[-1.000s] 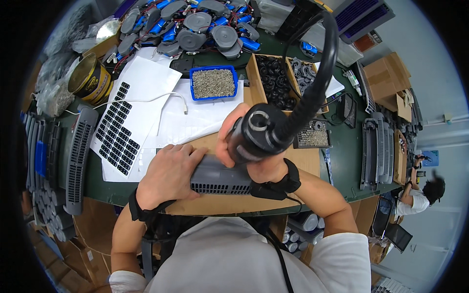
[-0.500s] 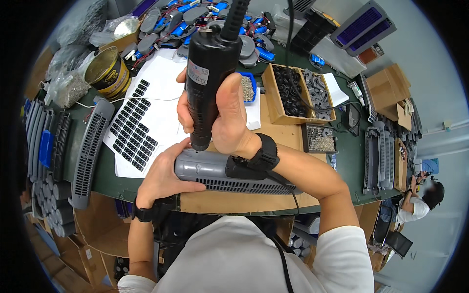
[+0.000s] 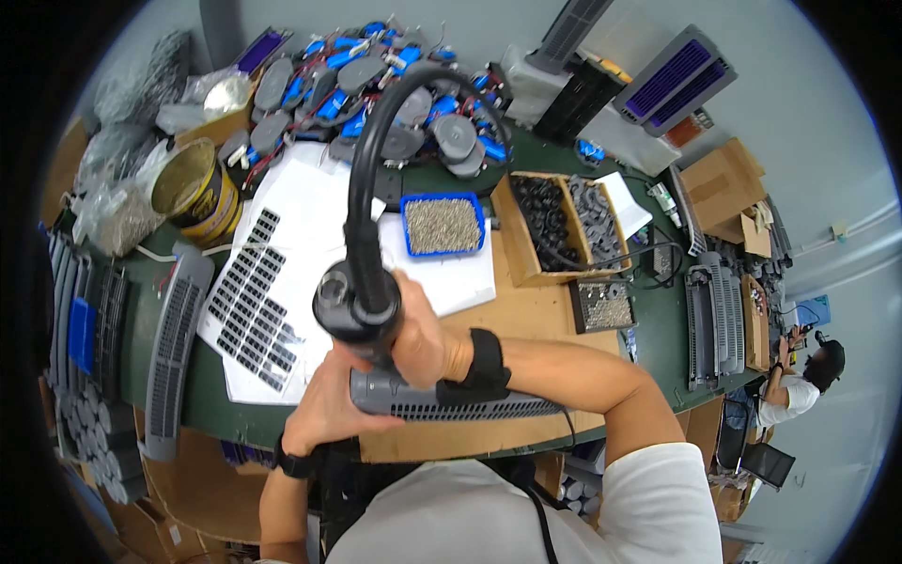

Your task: The person assembles a portable air cooler by connecting internal wires, inserting a purple filter, and securing the casing. They use a power drill to fasten screws on the device's exterior and handle various components including a blue motor unit and black plastic housing.

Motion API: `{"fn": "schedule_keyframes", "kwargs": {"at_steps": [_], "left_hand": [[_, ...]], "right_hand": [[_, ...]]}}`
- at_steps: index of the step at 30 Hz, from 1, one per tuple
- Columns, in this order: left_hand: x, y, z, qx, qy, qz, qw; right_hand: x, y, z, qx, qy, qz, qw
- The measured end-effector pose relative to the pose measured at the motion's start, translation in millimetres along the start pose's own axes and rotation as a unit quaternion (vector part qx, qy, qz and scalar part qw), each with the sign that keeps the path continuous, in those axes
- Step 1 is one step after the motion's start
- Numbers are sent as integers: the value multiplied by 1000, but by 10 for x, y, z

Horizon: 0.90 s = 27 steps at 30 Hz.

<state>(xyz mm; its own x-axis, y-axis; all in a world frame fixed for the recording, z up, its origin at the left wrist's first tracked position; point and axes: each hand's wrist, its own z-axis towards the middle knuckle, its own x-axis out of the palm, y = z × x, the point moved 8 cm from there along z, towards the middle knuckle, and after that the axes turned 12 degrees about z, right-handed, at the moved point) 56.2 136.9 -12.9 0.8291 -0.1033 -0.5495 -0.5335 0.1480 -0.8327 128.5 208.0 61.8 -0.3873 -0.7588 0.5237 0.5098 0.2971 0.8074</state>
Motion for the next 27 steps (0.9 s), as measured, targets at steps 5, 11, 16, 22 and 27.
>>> {"fn": "schedule_keyframes", "kwargs": {"at_steps": [5,11,16,22,27], "left_hand": [[42,38,-19,-23,25,-22,999],[93,73,33,24,6,-5,1000],[88,59,42,-35,28,27,999],[69,1,-90,6,-7,67,998],[49,-220,-88,77,-49,118,989]], "right_hand": [[-49,-125,-46,2,70,-138,988],[-5,-39,-15,5,10,-27,1000],[-117,742,-101,-120,-125,-96,980],[-1234,2481,-1309,-178,-431,-445,764],[-2468,2597,-3001,51,-492,-721,486]]}}
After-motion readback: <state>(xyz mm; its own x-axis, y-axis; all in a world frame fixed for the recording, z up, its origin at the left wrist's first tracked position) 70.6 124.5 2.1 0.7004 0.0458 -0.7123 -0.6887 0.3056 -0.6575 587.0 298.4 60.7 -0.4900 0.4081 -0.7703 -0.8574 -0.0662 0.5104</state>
